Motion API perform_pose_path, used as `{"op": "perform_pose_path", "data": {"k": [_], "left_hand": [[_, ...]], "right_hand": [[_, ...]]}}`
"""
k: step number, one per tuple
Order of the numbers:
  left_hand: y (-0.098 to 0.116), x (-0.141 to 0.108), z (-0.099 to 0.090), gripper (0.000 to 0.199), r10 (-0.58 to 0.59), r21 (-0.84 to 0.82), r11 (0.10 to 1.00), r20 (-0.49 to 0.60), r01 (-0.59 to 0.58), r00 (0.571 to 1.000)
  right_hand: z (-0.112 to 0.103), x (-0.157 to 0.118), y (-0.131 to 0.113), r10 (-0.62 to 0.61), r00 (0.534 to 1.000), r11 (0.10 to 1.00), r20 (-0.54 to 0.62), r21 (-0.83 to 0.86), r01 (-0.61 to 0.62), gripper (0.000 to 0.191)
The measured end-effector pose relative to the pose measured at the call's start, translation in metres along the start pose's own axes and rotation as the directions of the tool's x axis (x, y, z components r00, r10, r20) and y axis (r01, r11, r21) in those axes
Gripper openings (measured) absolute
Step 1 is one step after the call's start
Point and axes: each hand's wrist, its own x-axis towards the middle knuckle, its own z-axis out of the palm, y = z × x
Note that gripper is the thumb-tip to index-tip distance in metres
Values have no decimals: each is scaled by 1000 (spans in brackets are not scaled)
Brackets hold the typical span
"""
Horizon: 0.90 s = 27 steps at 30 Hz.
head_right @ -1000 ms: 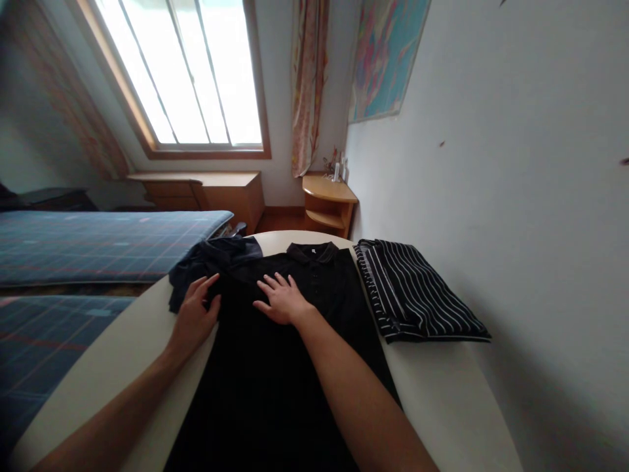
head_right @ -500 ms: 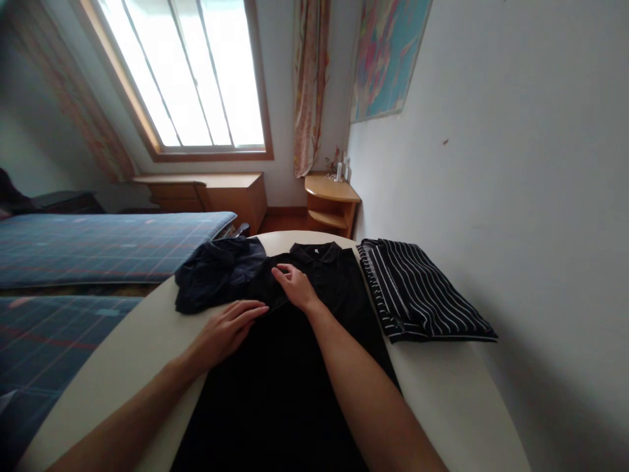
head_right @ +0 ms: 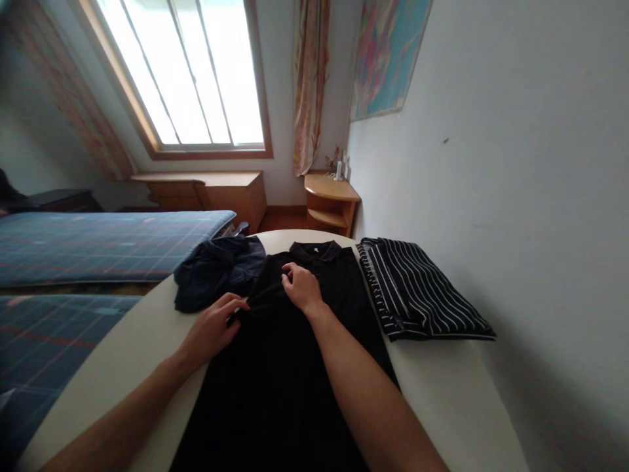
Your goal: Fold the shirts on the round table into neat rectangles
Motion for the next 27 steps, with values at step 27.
{"op": "perform_pose_path", "data": {"k": [27], "left_hand": [[18, 9, 8, 20, -257, 193, 942, -116, 276, 959]], "right_hand": [[10, 31, -17, -70, 972, 956, 226, -264, 130, 37]]}}
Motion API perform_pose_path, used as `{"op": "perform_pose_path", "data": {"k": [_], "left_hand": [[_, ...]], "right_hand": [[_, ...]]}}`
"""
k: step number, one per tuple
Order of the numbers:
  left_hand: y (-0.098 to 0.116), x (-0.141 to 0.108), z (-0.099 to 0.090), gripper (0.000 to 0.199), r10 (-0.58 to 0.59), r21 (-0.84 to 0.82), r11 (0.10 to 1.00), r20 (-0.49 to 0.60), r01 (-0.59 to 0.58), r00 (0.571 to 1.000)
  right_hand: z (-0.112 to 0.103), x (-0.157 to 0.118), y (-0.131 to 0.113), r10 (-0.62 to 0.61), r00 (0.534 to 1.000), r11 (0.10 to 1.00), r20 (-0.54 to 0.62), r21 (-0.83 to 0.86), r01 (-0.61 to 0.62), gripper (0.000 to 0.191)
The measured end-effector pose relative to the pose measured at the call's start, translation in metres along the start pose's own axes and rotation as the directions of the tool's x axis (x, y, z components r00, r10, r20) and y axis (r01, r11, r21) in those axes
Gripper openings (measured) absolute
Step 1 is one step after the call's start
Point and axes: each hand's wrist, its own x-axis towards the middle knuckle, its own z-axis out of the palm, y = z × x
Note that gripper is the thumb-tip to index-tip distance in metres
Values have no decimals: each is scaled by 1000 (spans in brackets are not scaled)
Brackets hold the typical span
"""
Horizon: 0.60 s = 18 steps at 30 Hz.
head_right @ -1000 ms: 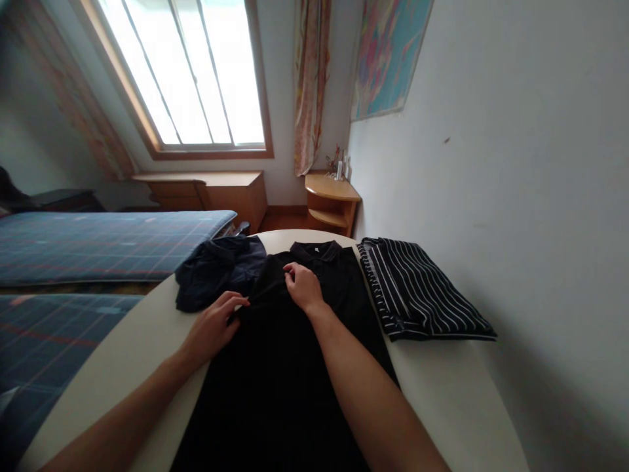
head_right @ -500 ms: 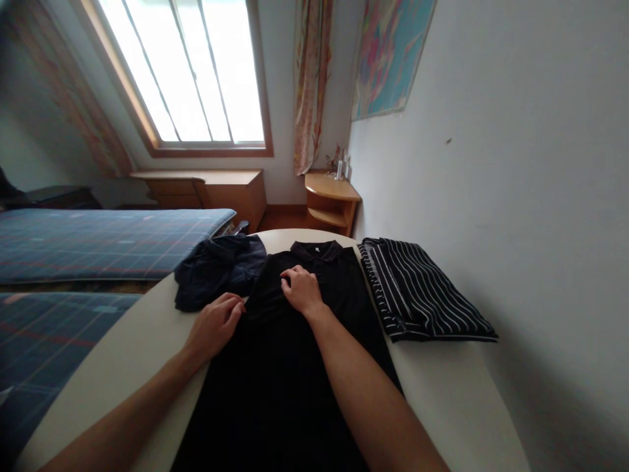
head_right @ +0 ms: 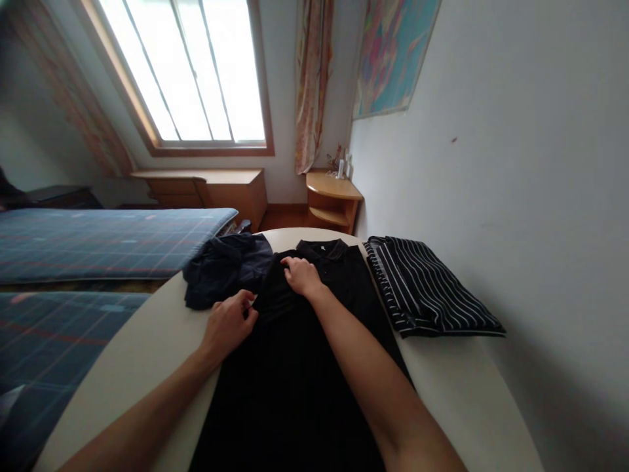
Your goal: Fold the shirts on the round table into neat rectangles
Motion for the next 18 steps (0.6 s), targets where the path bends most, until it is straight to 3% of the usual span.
{"op": "perform_pose_path", "data": {"k": [4, 9, 18], "left_hand": [[2, -3, -1, 10, 21, 93, 995, -9, -20, 1000], [2, -5, -1, 13, 27, 159, 987, 0, -27, 1000], [3, -2, -3, 9, -32, 109, 994, 8, 31, 999]], "right_hand": [[2, 26, -9, -62, 998, 989, 4, -133, 62, 46], [8, 46, -19, -168, 986, 929, 5, -333, 160, 39], [17, 53, -32, -133, 987, 950, -88, -296, 101, 40]]}}
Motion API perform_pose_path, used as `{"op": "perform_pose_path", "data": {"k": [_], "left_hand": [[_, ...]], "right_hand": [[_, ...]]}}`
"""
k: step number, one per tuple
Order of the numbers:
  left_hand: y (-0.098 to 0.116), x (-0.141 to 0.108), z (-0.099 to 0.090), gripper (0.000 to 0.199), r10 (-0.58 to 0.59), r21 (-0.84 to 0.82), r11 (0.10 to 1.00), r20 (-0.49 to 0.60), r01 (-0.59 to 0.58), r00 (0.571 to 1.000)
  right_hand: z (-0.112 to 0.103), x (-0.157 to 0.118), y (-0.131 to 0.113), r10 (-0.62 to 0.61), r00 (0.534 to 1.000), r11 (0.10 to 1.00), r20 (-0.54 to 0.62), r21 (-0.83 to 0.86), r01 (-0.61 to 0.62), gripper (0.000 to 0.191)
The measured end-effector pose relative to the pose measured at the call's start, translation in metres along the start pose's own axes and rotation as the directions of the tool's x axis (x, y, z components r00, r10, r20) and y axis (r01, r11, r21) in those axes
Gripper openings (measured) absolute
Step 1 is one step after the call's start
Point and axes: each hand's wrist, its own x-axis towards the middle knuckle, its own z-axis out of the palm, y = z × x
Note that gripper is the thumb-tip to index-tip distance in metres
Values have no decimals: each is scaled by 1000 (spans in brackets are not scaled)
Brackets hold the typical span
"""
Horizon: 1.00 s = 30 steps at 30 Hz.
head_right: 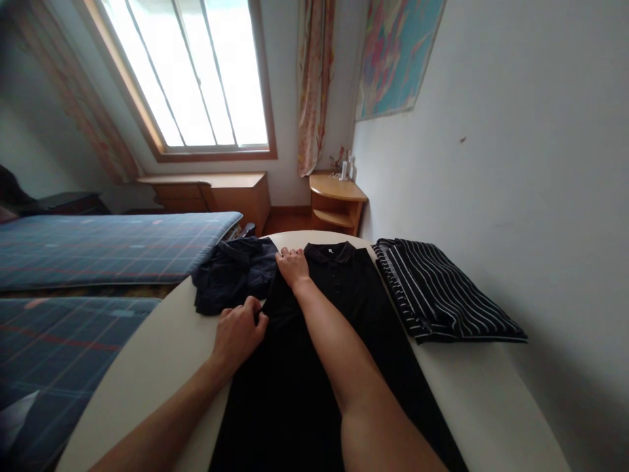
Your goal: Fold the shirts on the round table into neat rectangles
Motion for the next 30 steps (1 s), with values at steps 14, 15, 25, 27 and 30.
{"op": "perform_pose_path", "data": {"k": [14, 15, 25, 27, 30], "left_hand": [[25, -29, -12, 22, 9, -373, 928, -20, -16, 1000], [27, -30, -13, 23, 13, -405, 914, -18, -20, 1000], [68, -21, -23, 18, 38, -615, 788, 0, -30, 999], [84, -16, -22, 17, 50, -649, 760, 23, -23, 998], [112, -9, -14, 15, 65, -681, 732, 60, -6, 996]], "right_hand": [[-13, -5, 12, 310, 949, 872, 58, 380, -308, 33], [-15, -5, 15, 324, 944, 852, 65, 413, -321, 32], [-38, -16, 54, 245, 966, 717, 85, 655, -239, 45], [-43, -20, 66, 219, 973, 707, 75, 675, -211, 39], [-47, -29, 82, 197, 978, 699, 68, 690, -189, 35]]}}
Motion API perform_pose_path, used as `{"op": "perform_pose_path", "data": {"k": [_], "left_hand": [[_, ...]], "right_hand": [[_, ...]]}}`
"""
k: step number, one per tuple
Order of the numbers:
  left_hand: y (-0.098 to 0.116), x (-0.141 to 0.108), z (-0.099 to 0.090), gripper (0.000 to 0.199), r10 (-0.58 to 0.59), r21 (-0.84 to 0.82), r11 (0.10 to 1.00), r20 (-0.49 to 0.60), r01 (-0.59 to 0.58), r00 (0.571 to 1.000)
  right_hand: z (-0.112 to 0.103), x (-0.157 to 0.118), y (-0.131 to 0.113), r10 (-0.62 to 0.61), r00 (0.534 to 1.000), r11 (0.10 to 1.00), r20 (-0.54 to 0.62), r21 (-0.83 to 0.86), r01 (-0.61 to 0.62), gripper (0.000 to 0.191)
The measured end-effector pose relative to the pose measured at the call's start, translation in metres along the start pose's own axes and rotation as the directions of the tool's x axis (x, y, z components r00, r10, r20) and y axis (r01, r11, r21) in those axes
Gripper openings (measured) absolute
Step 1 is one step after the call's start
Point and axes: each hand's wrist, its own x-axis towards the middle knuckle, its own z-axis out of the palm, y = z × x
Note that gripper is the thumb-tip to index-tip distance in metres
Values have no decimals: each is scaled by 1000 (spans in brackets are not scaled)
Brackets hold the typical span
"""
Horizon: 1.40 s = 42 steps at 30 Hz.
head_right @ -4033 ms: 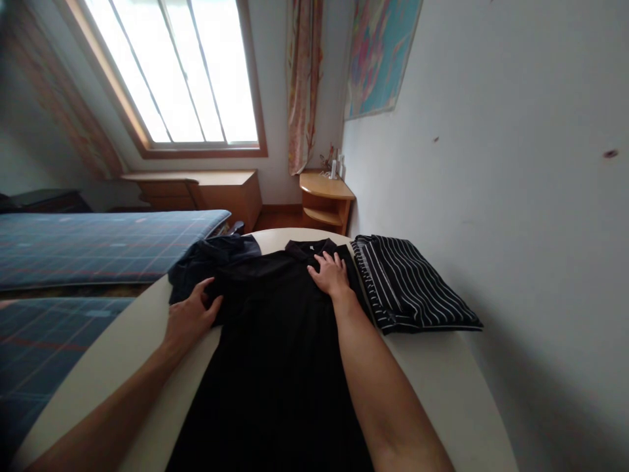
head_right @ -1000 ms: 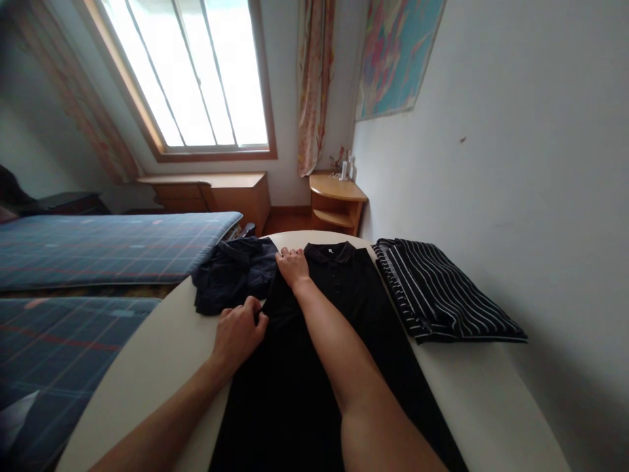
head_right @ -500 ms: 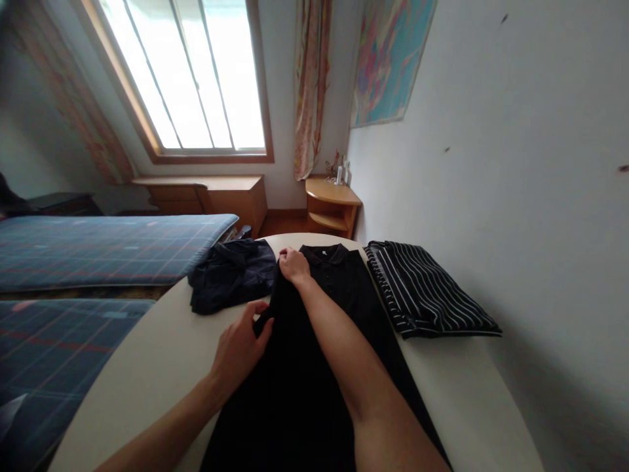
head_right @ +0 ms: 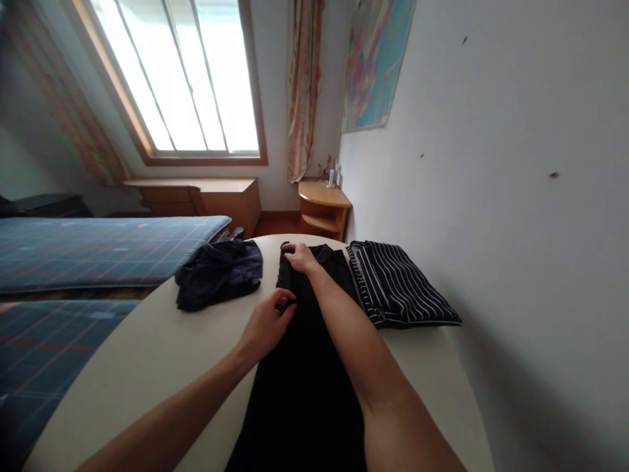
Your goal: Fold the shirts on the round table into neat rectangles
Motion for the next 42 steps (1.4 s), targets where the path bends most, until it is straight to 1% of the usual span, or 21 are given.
{"op": "perform_pose_path", "data": {"k": [2, 4, 6, 7, 9, 11, 13, 15, 16, 18, 20, 21, 23, 25, 27, 29, 32, 36, 37, 39, 42], "left_hand": [[7, 4, 17, 14, -36, -16, 999, 26, 37, 999], [10, 4, 30, 15, -80, -47, 995, 87, 85, 993], [10, 1, 37, 19, -68, -53, 996, 156, 77, 985], [8, -2, 38, 21, -27, -27, 999, 174, 32, 984], [1, -10, 37, 27, 102, 90, 989, 180, -119, 979], [-8, -18, 33, 39, 207, 238, 937, 213, -256, 955], [-19, -26, 30, 53, 224, 347, 880, 301, -326, 927], [-27, -31, 29, 60, 207, 412, 835, 379, -365, 902], [-30, -32, 30, 61, 205, 432, 817, 402, -383, 892], [-33, -30, 29, 62, 207, 456, 791, 426, -407, 881], [-36, -23, 27, 62, 204, 468, 780, 438, -416, 876], [-37, -20, 26, 62, 204, 470, 776, 443, -420, 873], [-41, -13, 22, 62, 213, 467, 772, 451, -432, 867], [-45, -9, 18, 61, 232, 457, 768, 454, -449, 860], [-47, -8, 16, 61, 258, 447, 765, 447, -464, 856], [-46, -10, 14, 62, 273, 443, 773, 415, -455, 868], [-41, -9, 10, 57, 264, 434, 802, 359, -411, 895], [-40, -1, 7, 42, 280, 413, 815, 335, -407, 900], [-40, 1, 7, 42, 283, 416, 814, 325, -406, 902], [-42, 2, 8, 49, 276, 424, 815, 318, -396, 907], [-42, 2, 9, 59, 232, 424, 823, 357, -378, 905]], "right_hand": [[-8, -8, 8, -3, 1000, 1000, 9, 4, 3, 41], [-14, -19, 15, 1, 1000, 1000, 30, 3, -1, 47], [-19, -34, 21, 12, 999, 1000, 51, -9, -12, 49], [-22, -43, 24, 17, 998, 1000, 55, -20, -16, 49], [-29, -63, 28, 25, 998, 999, 51, -46, -23, 44], [-36, -86, 30, 11, 999, 995, 41, -102, -6, 36], [-41, -111, 30, -37, 998, 973, 43, -225, 45, 32], [-43, -134, 32, -76, 995, 921, 72, -377, 97, 39], [-42, -143, 33, -65, 993, 894, 96, -436, 100, 45], [-38, -158, 36, 10, 989, 863, 146, -502, 65, 55], [-30, -164, 40, 79, 982, 843, 174, -537, 28, 61], [-26, -165, 41, 94, 980, 835, 174, -550, 18, 62], [-18, -161, 41, 96, 985, 823, 142, -568, 2, 62], [-12, -151, 38, 94, 993, 814, 71, -580, -35, 58], [-8, -138, 33, 93, 996, 804, -8, -589, -80, 53], [-6, -121, 29, 83, 995, 802, -53, -589, -98, 48], [-2, -88, 26, 45, 997, 825, -60, -561, -71, 43], [6, -39, 22, 27, 997, 859, -66, -510, -57, 40], [8, -27, 21, 24, 997, 860, -69, -507, -55, 41], [13, -4, 18, 20, 998, 855, -65, -516, -51, 43], [18, 26, 16, 56, 998, 841, -40, -537, -68, 49]]}}
